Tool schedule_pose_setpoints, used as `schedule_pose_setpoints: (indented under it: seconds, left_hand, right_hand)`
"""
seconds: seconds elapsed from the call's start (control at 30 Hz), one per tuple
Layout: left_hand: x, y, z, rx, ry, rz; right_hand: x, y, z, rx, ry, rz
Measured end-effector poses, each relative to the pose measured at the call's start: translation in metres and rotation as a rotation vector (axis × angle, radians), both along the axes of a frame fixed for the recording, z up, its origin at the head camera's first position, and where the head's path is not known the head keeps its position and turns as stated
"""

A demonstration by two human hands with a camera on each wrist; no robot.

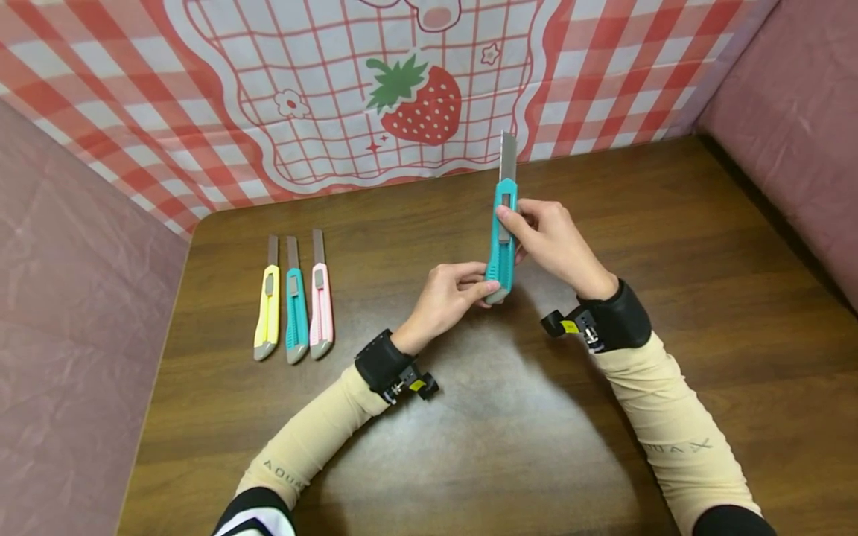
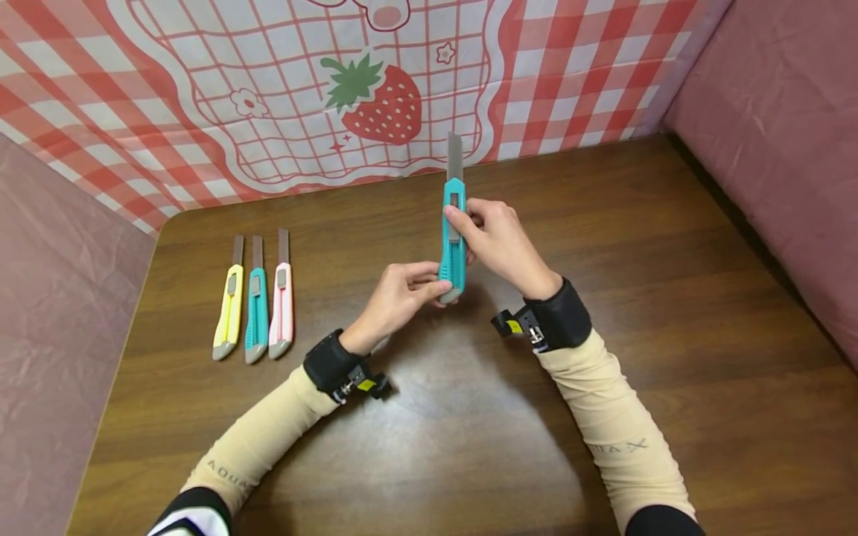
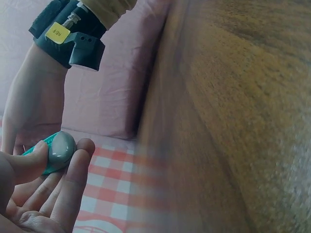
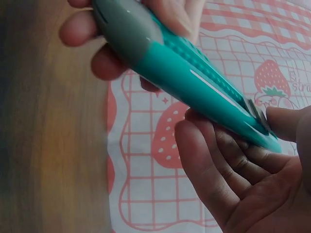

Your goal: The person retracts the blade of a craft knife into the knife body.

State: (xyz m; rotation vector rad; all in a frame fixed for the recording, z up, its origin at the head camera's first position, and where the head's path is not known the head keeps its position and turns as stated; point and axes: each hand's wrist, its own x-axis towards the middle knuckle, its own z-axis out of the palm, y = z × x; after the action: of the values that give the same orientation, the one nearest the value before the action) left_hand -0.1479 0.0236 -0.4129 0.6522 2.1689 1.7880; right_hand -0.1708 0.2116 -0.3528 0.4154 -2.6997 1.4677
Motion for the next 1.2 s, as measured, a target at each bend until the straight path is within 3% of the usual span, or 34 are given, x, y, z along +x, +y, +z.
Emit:
schedule_pose_setpoints:
  seconds: [0.47, 0.7, 1.2]
  left_hand:
    - [-0.0009, 0.0018, 0.0001, 0.025, -0.027, -0.002]
    - [0.0007, 0.0032, 0.0020, 0.035, -0.063, 0.012]
    - [0.0052, 0.0043, 0.0020, 0.057, -0.111, 0.012]
  right_hand:
    - [-0.0017, -0.0049, -0.0044, 0.002, -0.013, -0.086]
    - [-0.0024, -0.0071, -0.0040, 0.023, 0.063, -0.119]
    - [-0.0003, -0.0080, -0.0052, 0.048, 0.091, -0.082]
